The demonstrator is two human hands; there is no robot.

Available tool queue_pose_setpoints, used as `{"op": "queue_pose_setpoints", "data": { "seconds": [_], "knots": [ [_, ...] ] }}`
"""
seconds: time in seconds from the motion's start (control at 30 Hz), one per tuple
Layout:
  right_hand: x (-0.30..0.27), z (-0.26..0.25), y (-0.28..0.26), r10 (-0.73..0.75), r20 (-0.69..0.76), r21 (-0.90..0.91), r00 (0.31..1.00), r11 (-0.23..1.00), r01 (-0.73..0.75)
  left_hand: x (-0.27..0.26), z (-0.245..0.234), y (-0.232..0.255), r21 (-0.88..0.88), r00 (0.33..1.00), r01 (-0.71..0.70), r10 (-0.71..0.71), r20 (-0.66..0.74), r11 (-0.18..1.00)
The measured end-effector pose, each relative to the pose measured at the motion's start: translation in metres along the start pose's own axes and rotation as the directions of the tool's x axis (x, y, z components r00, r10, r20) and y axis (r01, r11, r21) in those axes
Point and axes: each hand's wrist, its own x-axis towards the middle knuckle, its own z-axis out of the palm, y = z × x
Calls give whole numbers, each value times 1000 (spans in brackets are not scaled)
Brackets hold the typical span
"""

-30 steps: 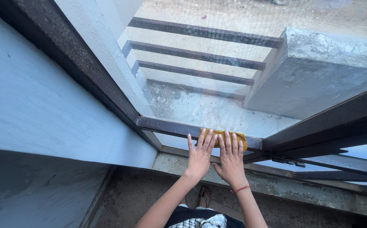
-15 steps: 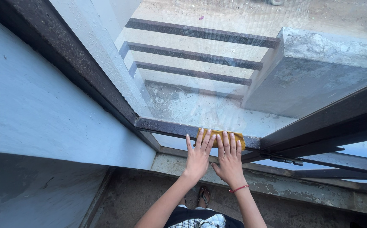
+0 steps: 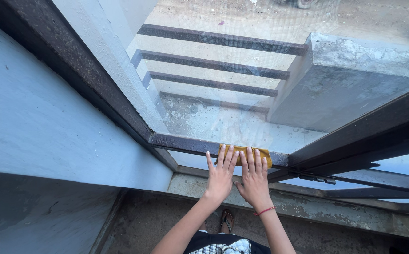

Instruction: The person wipes a glass window pane and its black metal frame with a yellow cloth by hand.

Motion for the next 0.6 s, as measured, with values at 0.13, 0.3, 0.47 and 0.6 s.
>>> {"op": "queue_pose_setpoints", "data": {
  "seconds": [0.13,0.3,0.47,0.6],
  "knots": [
    [0,0,0,-4,-17,-1,1000,1000,4,0,-2,0,8,1000,3,-3,13,1000],
    [0,-1,0,-2,-28,13,1000,1000,3,1,0,0,-25,999,5,-4,47,1000],
    [-2,-2,-4,-5,-107,43,994,999,9,-1,8,-4,-92,997,0,-6,-71,996],
    [1,-2,-11,-3,-125,19,992,1000,6,-2,1,-15,-50,999,7,-9,-45,999]
  ]
}}
